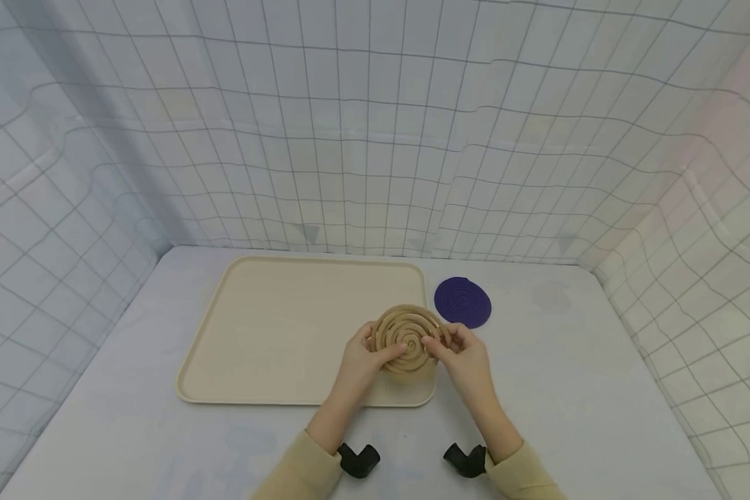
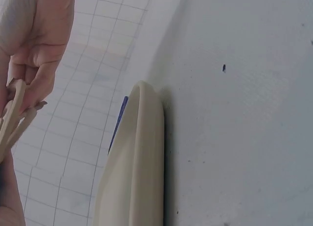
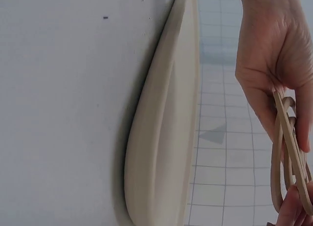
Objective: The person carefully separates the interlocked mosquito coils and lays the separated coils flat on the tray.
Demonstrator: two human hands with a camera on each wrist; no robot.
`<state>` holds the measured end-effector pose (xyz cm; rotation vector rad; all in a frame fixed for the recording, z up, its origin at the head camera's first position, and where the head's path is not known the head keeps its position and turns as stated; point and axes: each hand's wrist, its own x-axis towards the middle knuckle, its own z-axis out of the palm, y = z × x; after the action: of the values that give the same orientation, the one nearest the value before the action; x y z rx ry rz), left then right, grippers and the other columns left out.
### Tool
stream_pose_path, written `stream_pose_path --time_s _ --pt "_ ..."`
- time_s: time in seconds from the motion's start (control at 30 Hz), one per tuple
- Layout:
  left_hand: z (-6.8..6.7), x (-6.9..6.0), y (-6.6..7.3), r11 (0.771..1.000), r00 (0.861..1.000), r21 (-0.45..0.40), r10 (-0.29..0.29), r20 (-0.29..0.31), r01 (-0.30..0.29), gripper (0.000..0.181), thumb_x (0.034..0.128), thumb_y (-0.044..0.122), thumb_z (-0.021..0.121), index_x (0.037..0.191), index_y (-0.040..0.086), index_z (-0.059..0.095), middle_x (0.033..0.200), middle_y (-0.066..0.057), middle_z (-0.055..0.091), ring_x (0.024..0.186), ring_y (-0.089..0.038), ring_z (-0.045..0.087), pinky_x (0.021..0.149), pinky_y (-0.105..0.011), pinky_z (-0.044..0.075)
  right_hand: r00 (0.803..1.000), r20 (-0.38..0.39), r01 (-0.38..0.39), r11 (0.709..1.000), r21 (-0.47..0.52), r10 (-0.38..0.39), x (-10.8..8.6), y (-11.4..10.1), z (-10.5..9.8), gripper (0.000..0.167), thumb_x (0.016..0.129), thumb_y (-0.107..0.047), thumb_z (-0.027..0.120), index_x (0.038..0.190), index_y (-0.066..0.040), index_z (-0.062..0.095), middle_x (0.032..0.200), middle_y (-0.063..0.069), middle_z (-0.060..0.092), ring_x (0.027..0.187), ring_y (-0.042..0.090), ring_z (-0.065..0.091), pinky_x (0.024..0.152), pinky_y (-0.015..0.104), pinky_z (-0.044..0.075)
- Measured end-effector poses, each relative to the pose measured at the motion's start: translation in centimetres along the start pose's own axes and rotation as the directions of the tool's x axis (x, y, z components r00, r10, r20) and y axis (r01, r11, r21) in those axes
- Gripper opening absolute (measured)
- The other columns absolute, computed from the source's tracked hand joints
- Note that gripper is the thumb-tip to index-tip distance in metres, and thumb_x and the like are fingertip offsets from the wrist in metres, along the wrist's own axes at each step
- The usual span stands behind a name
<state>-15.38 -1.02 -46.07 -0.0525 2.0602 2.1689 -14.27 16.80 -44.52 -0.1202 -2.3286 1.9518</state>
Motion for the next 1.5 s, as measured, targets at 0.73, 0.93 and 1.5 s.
stream_pose_path --time_s 0.73,0.93,1.5 --pt "-2.4 0.3 1.5 0.866 0.961 0.456 0.089 0.261 -0.204 0.033 0.0783 0.026 0.084 0.102 0.013 0.064 0.091 -0.002 0.067 0.075 -0.011 0.056 0.065 -0.026 0.047 0.953 0.24 0.262 0.897 -0.356 -0.183 0.1 -0.6 -0.5 0.02 0.08 -0.014 0.081 0.096 -0.012 0.07 0.085 0.0 0.068 0.073 0.007 0.056 0.064 0.02 0.049" --pt "-2.8 0.6 0.9 0.916 0.968 0.379 0.034 0.248 -0.13 0.039 0.0806 0.029 0.082 0.11 0.011 0.065 0.085 -0.004 0.072 0.071 -0.009 0.062 0.066 -0.025 0.051 0.976 0.189 0.167 0.93 -0.328 -0.109 0.2 -0.6 -0.1 0.019 0.08 -0.014 0.081 0.096 -0.01 0.071 0.081 0.001 0.067 0.07 0.008 0.056 0.061 0.02 0.048" --pt "-1.5 0.0 -0.9 0.997 0.999 0.062 0.04 0.002 -0.04 0.034 0.0839 0.02 0.078 0.109 0.0 0.066 0.099 -0.013 0.075 0.081 -0.007 0.067 0.073 -0.02 0.053 0.998 0.055 -0.001 0.996 -0.092 0.006 0.2 -0.1 1.0 0.029 0.083 -0.013 0.079 0.102 0.002 0.064 0.079 0.006 0.067 0.065 0.005 0.061 0.061 0.018 0.051"
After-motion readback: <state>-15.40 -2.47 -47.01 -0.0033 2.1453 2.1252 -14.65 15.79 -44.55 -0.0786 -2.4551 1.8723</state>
